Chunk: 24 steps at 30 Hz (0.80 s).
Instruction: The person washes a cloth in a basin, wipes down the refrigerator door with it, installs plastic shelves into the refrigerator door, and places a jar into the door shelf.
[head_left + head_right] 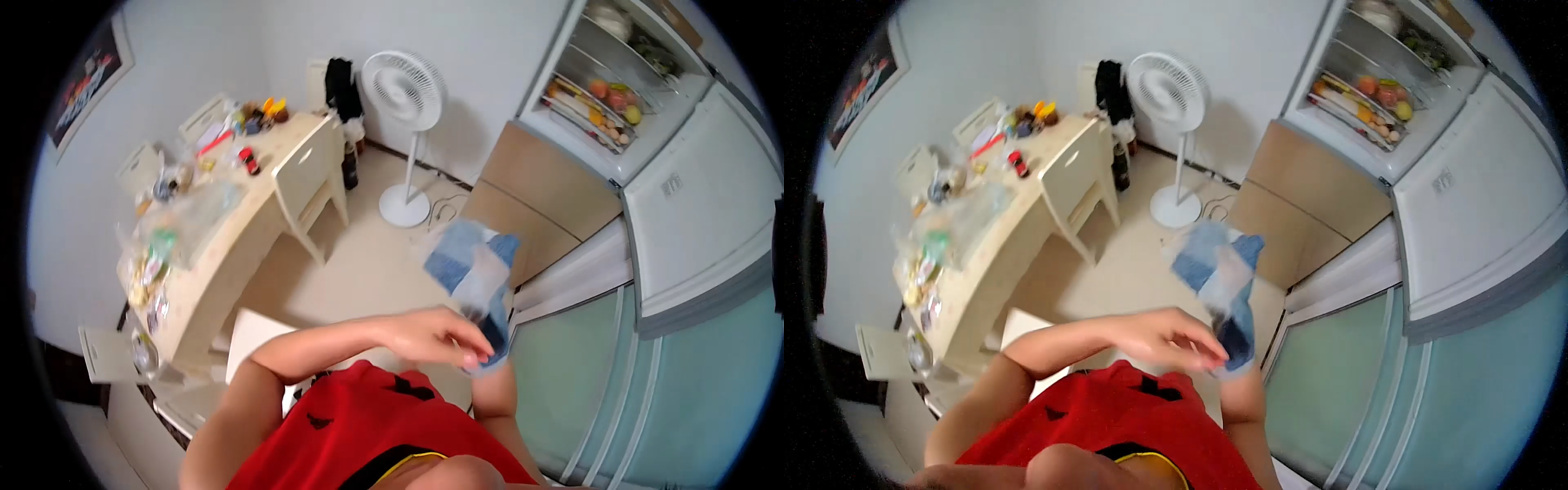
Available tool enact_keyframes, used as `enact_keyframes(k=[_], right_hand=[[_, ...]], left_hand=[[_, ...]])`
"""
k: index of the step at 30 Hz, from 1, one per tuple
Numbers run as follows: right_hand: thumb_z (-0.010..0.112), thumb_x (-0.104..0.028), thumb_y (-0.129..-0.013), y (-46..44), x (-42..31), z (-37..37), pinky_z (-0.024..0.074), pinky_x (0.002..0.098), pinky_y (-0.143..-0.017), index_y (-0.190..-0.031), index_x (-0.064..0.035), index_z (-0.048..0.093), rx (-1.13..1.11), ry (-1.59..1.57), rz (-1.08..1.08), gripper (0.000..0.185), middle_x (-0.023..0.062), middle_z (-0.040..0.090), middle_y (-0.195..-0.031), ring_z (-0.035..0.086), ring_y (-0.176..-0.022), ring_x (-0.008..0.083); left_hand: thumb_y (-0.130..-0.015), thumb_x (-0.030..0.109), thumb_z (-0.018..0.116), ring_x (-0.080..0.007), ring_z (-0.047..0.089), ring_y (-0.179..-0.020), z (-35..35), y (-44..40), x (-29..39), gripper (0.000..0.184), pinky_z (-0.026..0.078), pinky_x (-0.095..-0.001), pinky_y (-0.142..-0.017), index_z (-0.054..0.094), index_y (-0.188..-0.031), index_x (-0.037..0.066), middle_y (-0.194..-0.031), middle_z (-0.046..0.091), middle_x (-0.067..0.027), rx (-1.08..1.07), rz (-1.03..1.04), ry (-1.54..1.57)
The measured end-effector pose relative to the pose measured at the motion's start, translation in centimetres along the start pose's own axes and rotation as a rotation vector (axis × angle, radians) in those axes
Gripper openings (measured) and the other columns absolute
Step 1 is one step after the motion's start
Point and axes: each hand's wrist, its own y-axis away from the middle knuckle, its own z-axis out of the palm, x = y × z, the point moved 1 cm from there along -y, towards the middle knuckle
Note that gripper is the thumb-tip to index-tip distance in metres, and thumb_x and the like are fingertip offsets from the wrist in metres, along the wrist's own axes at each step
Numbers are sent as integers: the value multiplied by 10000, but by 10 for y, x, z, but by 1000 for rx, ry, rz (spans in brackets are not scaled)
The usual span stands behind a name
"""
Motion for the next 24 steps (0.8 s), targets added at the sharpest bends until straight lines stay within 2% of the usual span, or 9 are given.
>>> enact_keyframes(k=[3,5,9,10,12,15,18,21,24], right_hand=[[583,-112,-878,-63,-10,16,476,365,-860,-1184,1,550,-168,-247,32,328,77,622,-1091,597,-952,215],[576,-138,-881,-102,-10,26,468,367,-866,-1184,-11,549,-298,-169,-23,330,74,619,-1089,588,-956,218],[562,-192,-888,-162,-11,33,450,371,-879,-1185,-34,546,-457,64,-158,337,69,613,-1085,570,-964,225],[558,-205,-889,-176,-15,32,445,372,-882,-1185,-40,545,-473,103,-188,339,68,611,-1083,566,-966,226],[551,-232,-892,-200,-26,26,436,374,-888,-1186,-51,544,-462,138,-223,345,65,608,-1081,557,-970,230],[541,-272,-897,-241,-20,-7,423,376,-897,-1187,-69,542,-275,-9,-154,354,61,604,-1078,544,-976,234],[393,-301,-1007,-275,19,-73,398,352,-997,-1294,-80,469,-128,-194,-263,370,69,579,-1149,524,-1096,216],[413,-285,-1017,-300,18,-123,437,340,-962,-1244,-82,516,-142,168,-381,321,82,586,-1122,554,-1061,203],[512,-323,-968,-331,51,-128,470,330,-893,-1151,-90,590,-54,99,-259,306,93,602,-1078,574,-1018,199]], left_hand=[[-997,420,466,-273,619,-880,-70,-52,-6,503,525,-420,-712,451,-1398,116,-1010,633,-97,-101,197,1070],[-992,472,444,-222,592,-792,-100,-101,5,541,512,-349,-648,434,-1402,118,-1040,608,-86,29,523,1393],[-995,333,510,-148,504,-641,-188,-181,55,334,476,-276,-510,612,-1067,23,-919,566,-46,20,807,1307],[-992,289,513,-158,530,-665,-198,-195,51,289,483,-289,-518,609,-1019,19,-909,578,-53,468,819,769],[-986,202,518,-177,582,-712,-212,-218,35,219,498,-315,-534,603,-925,10,-889,603,-65,1211,650,-397],[-955,194,549,-269,580,-926,-211,-223,-28,217,490,-359,-731,597,-1064,12,-1072,594,-137,977,308,-635],[-924,186,581,-361,579,-1140,-181,-198,-98,328,482,-403,-927,590,-1204,14,-1255,585,-208,618,-44,-770],[-925,257,595,-370,358,-1373,-161,-166,-137,561,292,-423,-1120,423,-1426,73,-1468,393,-212,513,-101,-915],[-911,535,491,-332,254,-1425,-209,-176,-158,759,176,-511,-1145,288,-1493,93,-1525,316,-153,916,-567,560]])
